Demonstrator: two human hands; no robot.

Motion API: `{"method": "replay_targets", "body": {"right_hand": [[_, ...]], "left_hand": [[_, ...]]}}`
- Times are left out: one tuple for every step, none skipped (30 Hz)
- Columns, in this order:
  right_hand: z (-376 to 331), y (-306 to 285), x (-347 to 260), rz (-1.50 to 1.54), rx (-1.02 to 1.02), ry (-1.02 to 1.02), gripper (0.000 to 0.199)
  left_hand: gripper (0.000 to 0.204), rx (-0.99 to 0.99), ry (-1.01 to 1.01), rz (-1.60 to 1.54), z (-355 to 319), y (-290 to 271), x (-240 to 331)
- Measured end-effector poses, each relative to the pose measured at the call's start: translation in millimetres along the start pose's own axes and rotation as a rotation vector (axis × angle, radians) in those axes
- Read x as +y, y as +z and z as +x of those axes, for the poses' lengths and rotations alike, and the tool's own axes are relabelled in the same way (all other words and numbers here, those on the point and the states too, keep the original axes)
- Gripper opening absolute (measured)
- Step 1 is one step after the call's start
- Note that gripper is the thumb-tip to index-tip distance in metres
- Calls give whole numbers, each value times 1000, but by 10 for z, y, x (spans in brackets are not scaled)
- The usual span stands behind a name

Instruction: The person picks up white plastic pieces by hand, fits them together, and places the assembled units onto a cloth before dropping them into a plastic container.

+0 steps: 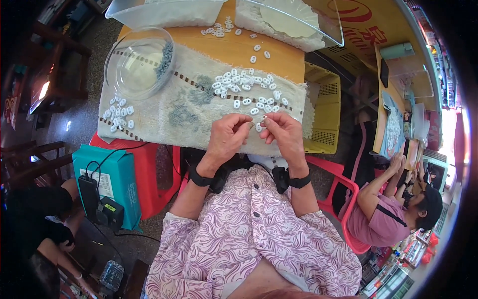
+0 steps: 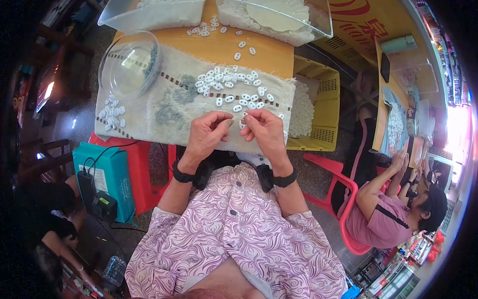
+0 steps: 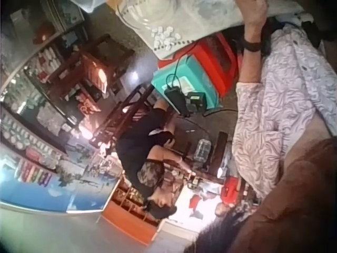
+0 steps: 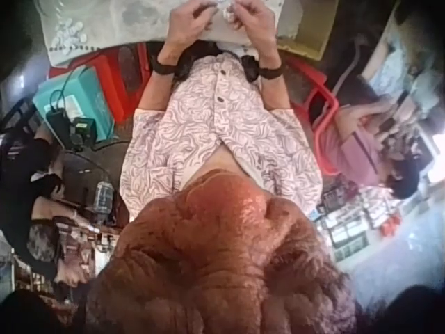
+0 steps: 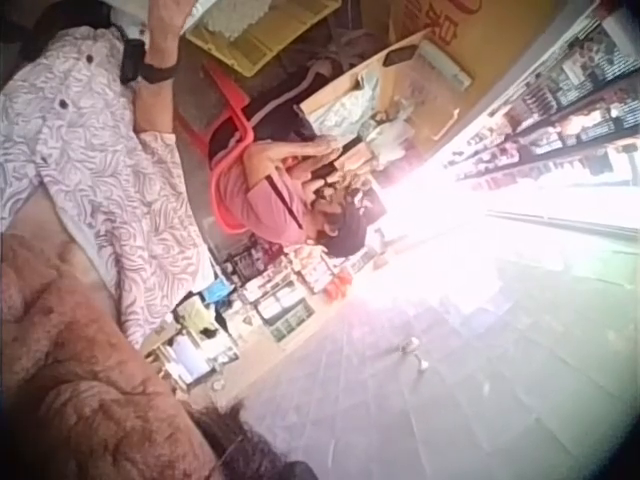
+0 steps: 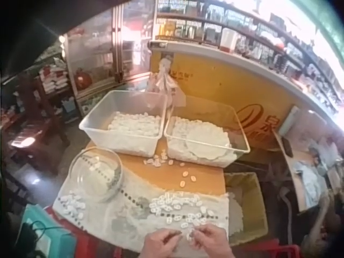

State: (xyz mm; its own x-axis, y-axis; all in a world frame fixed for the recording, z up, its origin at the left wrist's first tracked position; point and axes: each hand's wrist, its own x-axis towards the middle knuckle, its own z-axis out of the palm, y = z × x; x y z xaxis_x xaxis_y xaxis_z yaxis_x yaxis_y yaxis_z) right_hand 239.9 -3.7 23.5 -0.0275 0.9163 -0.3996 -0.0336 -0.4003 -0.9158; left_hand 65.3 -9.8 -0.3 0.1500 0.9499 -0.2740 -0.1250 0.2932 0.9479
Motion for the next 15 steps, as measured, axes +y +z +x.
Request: {"method": "replay_targets", "body": {"right_hand": [[-13, 0, -15, 1, 0, 3, 17], [-29, 2, -34, 21, -19, 15, 19], [-46, 9, -52, 41, -38, 26, 21], [-63, 15, -69, 42, -35, 28, 21], [-83, 25, -85, 41, -36, 22, 21], [-101, 36, -97, 40, -37, 16, 21], [-113, 44, -101, 42, -35, 17, 21], [-124, 54, -103, 34, -39, 7, 21], [-134, 62, -103, 26, -42, -3, 22], [-143, 70, -103, 28, -42, -1, 22], [-152, 78, -102, 15, -43, -10, 22], [-160, 82, -98, 2, -43, -19, 22], [-168, 82, -93, 2, -44, -19, 22], [-175, 78, -89, -20, -59, -30, 21], [-182, 76, -85, -42, -73, -41, 21]], "left_hand": [[15, 1, -3, 1, -7, -1, 11], [16, -27, -41, -69, -8, -3, 19], [16, -55, -78, -138, -11, -6, 24], [16, -57, -80, -138, -5, -4, 28], [16, -73, -92, -152, 0, -2, 30], [16, -88, -104, -166, 2, 0, 35], [16, -89, -106, -164, 1, 5, 42], [16, -93, -110, -176, 0, 12, 53], [15, -98, -115, -189, -1, 14, 63], [15, -98, -117, -187, -5, 12, 76], [16, -120, -115, -173, -8, 8, 89], [17, -142, -113, -159, -9, 5, 94], [17, -140, -113, -159, -9, 0, 89], [16, -152, -118, -172, -6, -6, 81], [16, -164, -122, -185, -4, -11, 72]]}}
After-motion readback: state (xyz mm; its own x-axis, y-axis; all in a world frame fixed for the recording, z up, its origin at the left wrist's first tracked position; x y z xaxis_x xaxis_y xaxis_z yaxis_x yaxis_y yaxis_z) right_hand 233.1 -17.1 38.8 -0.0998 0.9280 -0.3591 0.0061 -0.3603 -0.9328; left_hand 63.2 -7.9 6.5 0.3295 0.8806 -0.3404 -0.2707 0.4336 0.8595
